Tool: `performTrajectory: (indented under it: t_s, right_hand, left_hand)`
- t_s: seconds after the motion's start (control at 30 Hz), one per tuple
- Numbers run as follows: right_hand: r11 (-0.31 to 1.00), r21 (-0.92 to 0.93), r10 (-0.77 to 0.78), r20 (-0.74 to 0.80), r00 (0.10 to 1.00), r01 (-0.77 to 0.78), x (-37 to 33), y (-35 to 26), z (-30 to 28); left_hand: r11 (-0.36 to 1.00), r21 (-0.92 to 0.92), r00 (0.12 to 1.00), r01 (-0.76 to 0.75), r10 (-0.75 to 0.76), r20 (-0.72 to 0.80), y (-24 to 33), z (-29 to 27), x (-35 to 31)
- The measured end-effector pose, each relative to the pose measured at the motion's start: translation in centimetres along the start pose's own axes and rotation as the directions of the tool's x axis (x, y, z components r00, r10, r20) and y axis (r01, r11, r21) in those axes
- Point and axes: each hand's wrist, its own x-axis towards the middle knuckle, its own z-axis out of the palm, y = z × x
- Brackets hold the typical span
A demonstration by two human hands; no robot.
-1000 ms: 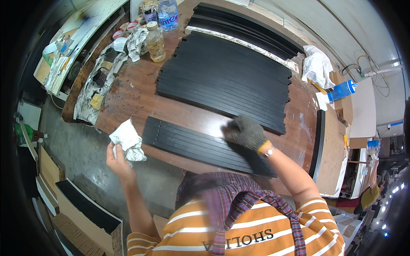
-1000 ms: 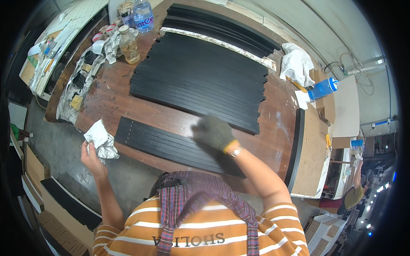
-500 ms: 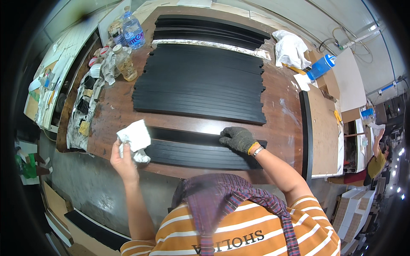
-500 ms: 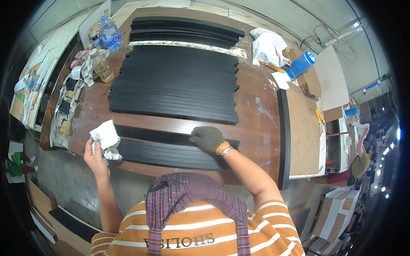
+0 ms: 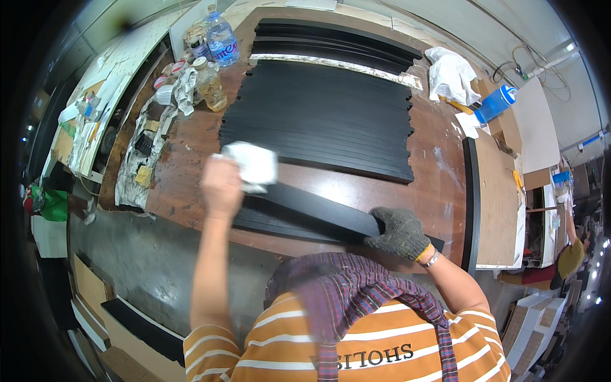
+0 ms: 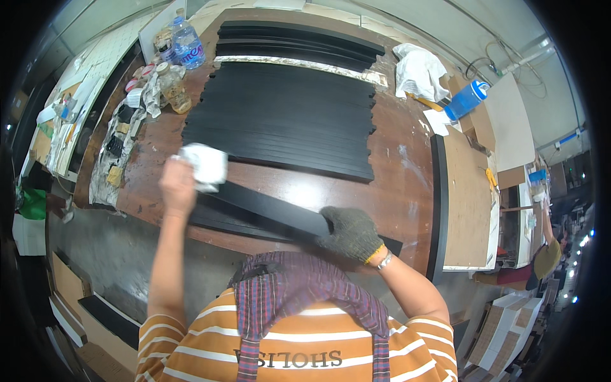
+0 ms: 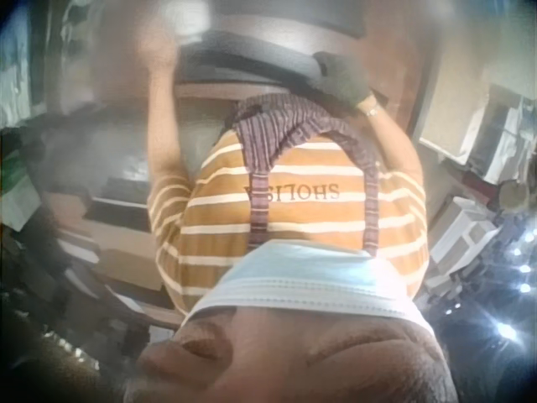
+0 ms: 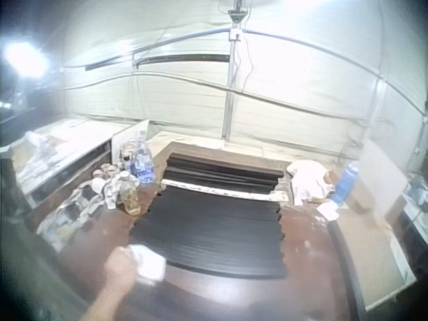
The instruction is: The person wipes multiple black plastic planks with a white cloth on a wooden workbench. They handle each plank individually, wiping both sides and stacking the cleaned pieces on top of others.
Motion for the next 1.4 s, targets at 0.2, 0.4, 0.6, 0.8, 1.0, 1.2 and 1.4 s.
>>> performTrajectory:
  t_s: [0.2, 0.4, 0.6, 0.8, 1.0, 1.2, 1.4]
  right_hand:
    - [0.989, 0.061, 0.142, -0.078, 0.987, -0.137, -1.4, -1.1, 0.8]
    - [0.998, 0.026, 0.067, -0.203, 0.977, -0.063, -2.0, -0.8, 1.9]
    - [0.989, 0.119, 0.132, -0.403, 0.905, -0.091, -3.3, -1.3, 1.1]
    - [0.97, 0.157, -0.037, -0.667, 0.744, 0.188, 4.3, -7.0, 0.5]
    - [0.801, 0.464, 0.166, -0.78, 0.604, 0.379, 5.4, -7.6, -5.1]
    - [-0.367, 0.691, 0.365, -0.509, 0.78, 0.623, 8.1, -6.3, -11.1]
    - [-0.406, 0.508, 0.487, -0.583, 0.65, 0.76, 3.2, 1.6, -14.6]
  left_hand:
    - [0.841, -0.311, 0.867, 0.443, -0.49, -0.091, 4.1, -2.5, 1.3]
    - [0.947, -0.1, 0.95, -0.305, 0.295, -0.1, 8.7, 1.8, -0.1]
    - [0.59, -0.656, 0.698, 0.471, -0.704, -0.131, -0.3, -2.9, 5.8]
    - [-0.488, -0.753, 0.658, 0.441, -0.395, 0.641, 17.2, 0.6, 9.4]
    - [0.357, -0.828, 0.899, 0.431, -0.098, 0.426, 15.9, -2.5, 13.7]
    - [0.947, -0.275, 0.972, -0.168, 0.205, 0.112, 17.9, 1.6, 7.4]
    - [0.982, 0.093, 0.908, 0.167, -0.19, 0.373, 3.7, -0.3, -0.6]
